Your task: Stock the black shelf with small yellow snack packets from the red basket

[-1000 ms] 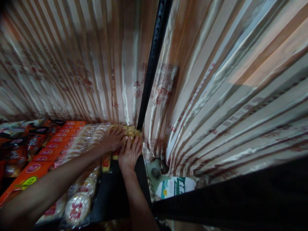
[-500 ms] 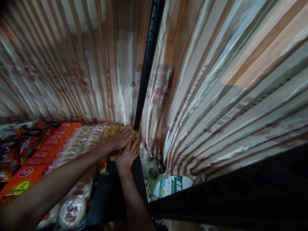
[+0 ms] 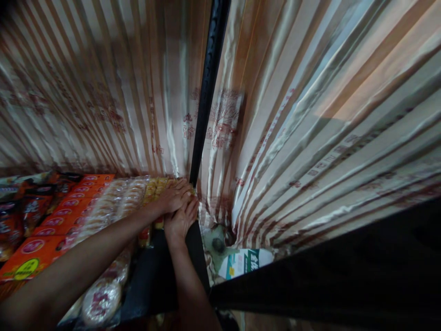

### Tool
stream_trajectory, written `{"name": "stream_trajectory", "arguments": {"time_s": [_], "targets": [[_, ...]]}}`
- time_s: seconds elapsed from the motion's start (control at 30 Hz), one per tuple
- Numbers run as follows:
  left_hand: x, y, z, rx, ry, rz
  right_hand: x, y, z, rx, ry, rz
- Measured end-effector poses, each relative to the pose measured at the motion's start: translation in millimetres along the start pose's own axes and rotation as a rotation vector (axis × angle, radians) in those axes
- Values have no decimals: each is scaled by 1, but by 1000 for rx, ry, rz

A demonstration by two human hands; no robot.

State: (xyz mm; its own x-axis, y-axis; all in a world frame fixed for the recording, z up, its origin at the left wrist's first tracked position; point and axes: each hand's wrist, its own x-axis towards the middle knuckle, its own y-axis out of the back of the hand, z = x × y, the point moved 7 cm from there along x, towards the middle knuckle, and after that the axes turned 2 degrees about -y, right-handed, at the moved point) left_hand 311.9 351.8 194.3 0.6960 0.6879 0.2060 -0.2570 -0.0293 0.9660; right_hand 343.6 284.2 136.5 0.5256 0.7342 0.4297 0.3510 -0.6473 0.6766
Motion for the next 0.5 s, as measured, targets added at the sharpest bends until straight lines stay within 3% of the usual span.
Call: {"name": "stream_trajectory", "arguments": {"time_s": [0.3,0.5], "targets": [[-29,7,-12,93,86,-14,4,14,3,97,-110,85],[-47,3,-15,144,38,-5,10,17,2,102,-31,108]]}}
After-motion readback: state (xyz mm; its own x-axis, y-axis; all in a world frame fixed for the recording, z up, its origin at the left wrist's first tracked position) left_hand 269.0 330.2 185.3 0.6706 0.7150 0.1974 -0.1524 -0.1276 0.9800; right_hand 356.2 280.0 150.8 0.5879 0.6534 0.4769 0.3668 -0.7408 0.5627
